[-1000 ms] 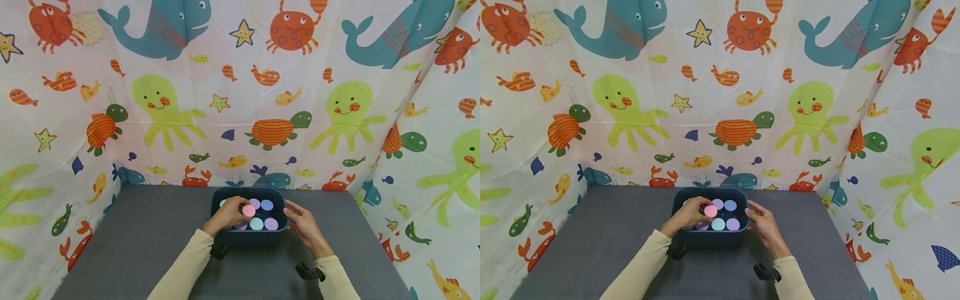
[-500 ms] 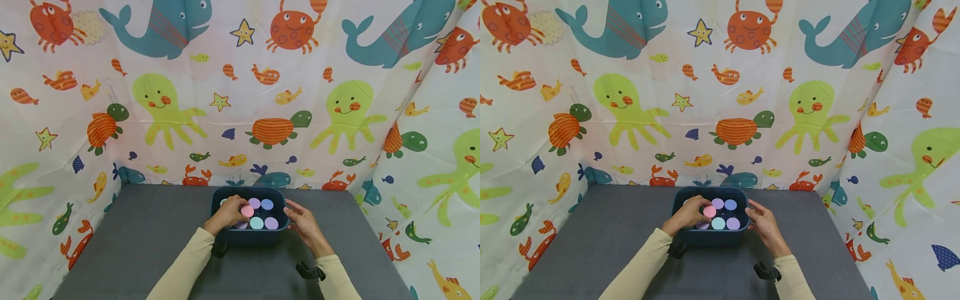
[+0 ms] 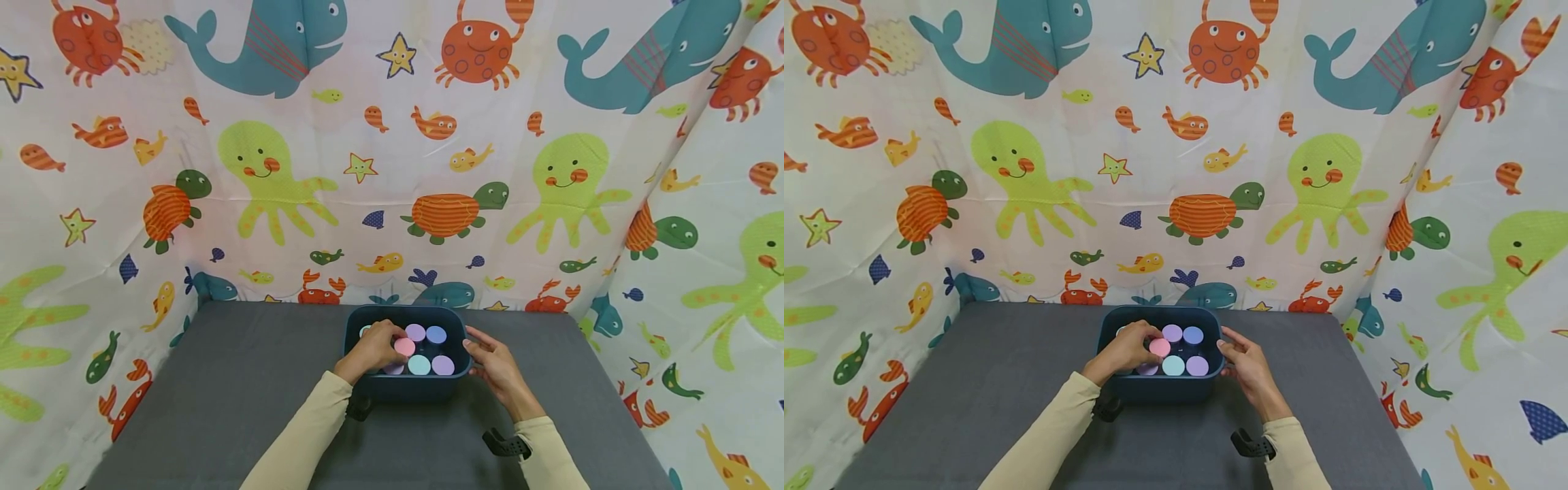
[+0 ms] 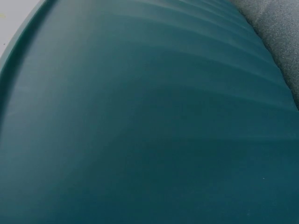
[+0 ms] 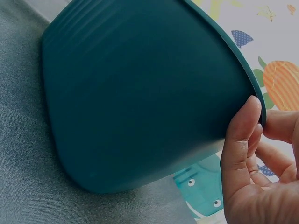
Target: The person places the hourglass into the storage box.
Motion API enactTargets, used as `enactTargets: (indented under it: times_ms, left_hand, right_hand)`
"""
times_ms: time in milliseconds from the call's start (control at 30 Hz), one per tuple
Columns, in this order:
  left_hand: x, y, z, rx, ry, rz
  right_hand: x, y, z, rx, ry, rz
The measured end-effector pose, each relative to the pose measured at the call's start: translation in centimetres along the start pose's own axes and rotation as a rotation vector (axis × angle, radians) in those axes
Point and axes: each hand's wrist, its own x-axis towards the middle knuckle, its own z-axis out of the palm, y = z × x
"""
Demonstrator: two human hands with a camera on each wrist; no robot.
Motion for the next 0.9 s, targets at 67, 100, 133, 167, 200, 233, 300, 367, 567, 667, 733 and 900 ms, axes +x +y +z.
enactTargets:
  times_ms: [67, 100, 133, 167, 200, 233, 300, 367, 567, 667, 733, 900]
  left_hand:
    - [0.00, -0.07, 0.00, 0.000, 0.001, 0.009]
    - [0.00, -0.13, -0.01, 0.000, 0.002, 0.016]
    - [-0.02, -0.18, -0.03, 0.000, 0.003, 0.023]
    - [-0.03, -0.25, -0.01, -0.003, 0.003, 0.026]
    - [-0.02, -0.31, 0.01, -0.005, 0.004, 0.028]
    - [-0.02, -0.38, 0.04, -0.007, 0.005, 0.029]
    - [-0.05, -0.43, 0.07, -0.015, 0.006, 0.029]
    - [-0.07, -0.44, 0.12, -0.017, 0.006, 0.029]
    - [-0.07, -0.46, 0.11, 0.017, 0.010, 0.053]
    - [-0.01, -0.51, 0.15, 0.025, 0.008, 0.055]
    - [-0.02, -0.48, 0.12, 0.029, 0.005, 0.056]
    - [-0.16, -0.40, 0.04, 0.045, -0.010, 0.062]
  right_hand:
    - [-0.03, -0.04, 0.00, -0.001, -0.002, 0.001]
    - [-0.03, -0.05, 0.00, -0.002, -0.004, 0.001]
    - [-0.04, -0.06, 0.01, 0.000, -0.004, 0.002]
    - [-0.04, -0.07, 0.02, 0.002, -0.004, 0.003]
    - [-0.05, -0.07, 0.03, 0.004, -0.005, 0.005]
    - [-0.06, -0.08, 0.03, 0.005, -0.005, 0.005]
    - [-0.07, -0.08, 0.03, 0.006, -0.005, 0.006]
    - [-0.07, -0.06, 0.02, 0.007, -0.002, 0.005]
    - [-0.07, 0.03, 0.01, 0.009, 0.001, 0.003]
    - [-0.05, 0.05, 0.00, 0.012, 0.004, 0.007]
    - [-0.07, 0.04, 0.01, 0.009, 0.004, 0.007]
    - [-0.11, 0.08, -0.01, -0.004, 0.005, 0.005]
